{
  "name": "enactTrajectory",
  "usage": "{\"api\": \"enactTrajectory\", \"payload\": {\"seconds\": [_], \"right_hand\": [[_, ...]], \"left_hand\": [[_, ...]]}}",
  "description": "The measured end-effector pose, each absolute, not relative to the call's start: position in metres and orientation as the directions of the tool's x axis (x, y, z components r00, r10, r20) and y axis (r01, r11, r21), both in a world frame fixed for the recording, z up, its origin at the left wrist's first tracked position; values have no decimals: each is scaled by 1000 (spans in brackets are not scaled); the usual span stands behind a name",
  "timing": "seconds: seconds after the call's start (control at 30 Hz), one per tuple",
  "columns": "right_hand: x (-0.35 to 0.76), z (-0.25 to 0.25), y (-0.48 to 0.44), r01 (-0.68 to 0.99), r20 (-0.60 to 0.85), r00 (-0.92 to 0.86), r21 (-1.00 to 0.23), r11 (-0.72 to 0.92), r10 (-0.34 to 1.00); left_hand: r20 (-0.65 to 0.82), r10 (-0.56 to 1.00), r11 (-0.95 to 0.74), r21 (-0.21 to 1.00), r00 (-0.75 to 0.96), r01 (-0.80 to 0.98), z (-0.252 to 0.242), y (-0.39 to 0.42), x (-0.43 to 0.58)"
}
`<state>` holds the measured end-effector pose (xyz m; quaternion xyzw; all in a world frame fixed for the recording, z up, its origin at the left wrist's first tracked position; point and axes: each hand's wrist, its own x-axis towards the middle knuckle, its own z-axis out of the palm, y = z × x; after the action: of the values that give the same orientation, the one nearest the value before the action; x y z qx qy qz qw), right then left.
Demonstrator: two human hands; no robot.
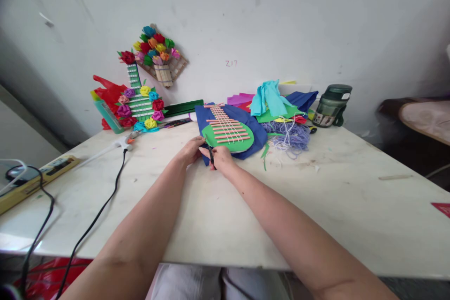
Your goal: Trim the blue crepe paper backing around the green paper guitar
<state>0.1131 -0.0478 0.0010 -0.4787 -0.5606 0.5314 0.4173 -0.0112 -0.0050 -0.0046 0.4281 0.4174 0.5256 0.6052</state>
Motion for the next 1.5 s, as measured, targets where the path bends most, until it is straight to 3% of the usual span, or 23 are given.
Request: {"api": "enactTrajectory", "payload": {"seconds": [0.23, 0.7, 1.2, 1.5], "right_hand": [[129, 8, -44, -8, -174, -276, -983, -183, 945], [146, 12, -42, -26, -273, -336, -954, -298, 901], [171, 22, -32, 172, -372, -524, -927, -333, 766], [183, 26, -31, 254, -343, -582, -938, -235, 738]], "left_hand": [[-15, 994, 46, 953, 106, -300, -9, -1, -14], [2, 994, 25, 970, 109, -242, -11, -4, -15], [16, 994, 14, 966, 112, -258, -16, 1, -15], [16, 995, 14, 958, 103, -286, -16, 2, -15]]}}
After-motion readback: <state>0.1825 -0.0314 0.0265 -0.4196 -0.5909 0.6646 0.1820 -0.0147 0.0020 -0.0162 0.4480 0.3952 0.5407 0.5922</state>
